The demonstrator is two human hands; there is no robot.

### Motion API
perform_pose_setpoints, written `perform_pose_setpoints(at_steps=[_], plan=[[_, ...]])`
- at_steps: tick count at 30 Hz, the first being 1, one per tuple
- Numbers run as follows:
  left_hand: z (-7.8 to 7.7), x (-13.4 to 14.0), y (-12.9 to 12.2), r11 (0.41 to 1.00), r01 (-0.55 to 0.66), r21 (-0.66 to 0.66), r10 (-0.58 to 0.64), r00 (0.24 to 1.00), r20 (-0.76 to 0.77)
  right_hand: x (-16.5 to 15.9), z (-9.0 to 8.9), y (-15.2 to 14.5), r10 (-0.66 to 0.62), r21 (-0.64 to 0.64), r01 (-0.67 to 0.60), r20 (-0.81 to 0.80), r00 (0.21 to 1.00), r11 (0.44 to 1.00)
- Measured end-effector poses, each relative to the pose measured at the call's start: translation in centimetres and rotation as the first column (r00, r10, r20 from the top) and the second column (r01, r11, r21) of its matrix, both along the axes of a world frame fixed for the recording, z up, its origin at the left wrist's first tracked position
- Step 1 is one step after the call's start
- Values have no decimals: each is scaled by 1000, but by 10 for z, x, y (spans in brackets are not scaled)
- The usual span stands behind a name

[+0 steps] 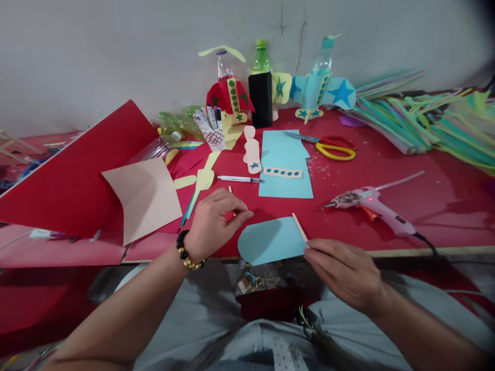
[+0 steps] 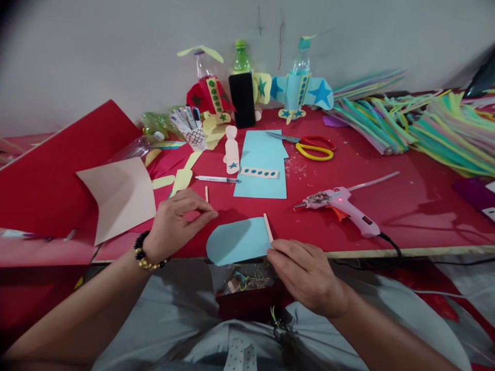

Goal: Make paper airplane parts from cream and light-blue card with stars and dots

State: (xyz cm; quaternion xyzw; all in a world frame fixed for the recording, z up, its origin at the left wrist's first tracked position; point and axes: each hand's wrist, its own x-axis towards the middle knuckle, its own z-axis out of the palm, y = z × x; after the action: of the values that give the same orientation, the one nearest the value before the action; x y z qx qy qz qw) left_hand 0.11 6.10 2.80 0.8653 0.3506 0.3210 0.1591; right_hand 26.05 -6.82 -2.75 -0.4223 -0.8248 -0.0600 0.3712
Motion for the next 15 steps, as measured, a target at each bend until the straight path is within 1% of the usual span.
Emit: perform_pose_setpoints(at_steps=[2,3,4,5,6,7,8,9,10,11,12,13,14,15], plan=[[1,-1,1,998,-16,-58,20,998,66,1,5,2,-72,-67,63,-142,987,996],[1,-1,2,995,-25,-97,34,995,94,1,8,4,-133,-130,103,-245,960,986],[0,-1,2,989,-34,-146,52,992,119,1,11,6,-205,-212,135,-360,910,968],[0,-1,2,978,-36,-208,67,988,142,0,14,10,-282,-305,144,-479,831,941],[-1,0,3,957,-26,-288,75,984,163,-1,16,14,-353,-401,118,-584,731,908],[-2,0,3,922,5,-387,72,980,185,-2,18,18,-412,-482,61,-670,618,874],[-2,1,2,867,58,-495,55,976,211,-4,19,22,-452,-532,-17,-737,502,847],[-2,2,2,788,129,-602,24,971,239,-5,20,26,-478,-555,-103,-784,395,826],[-1,3,0,687,208,-696,-19,963,269,-7,21,30,-492,-556,-176,-815,307,812],[-1,4,-1,577,286,-765,-67,950,304,-9,21,33,-498,-549,-227,-832,245,805],[0,5,-3,470,358,-807,-117,931,345,-11,22,35,-501,-542,-258,-840,211,800],[0,7,-6,373,418,-829,-159,909,386,-14,23,37,-504,-540,-275,-842,195,796],[0,9,-8,291,458,-840,-187,888,420,-17,23,38,-508,-543,-287,-840,191,789],[-1,11,-11,228,478,-848,-197,876,440,-20,24,38,-512,-547,-296,-837,192,783]])
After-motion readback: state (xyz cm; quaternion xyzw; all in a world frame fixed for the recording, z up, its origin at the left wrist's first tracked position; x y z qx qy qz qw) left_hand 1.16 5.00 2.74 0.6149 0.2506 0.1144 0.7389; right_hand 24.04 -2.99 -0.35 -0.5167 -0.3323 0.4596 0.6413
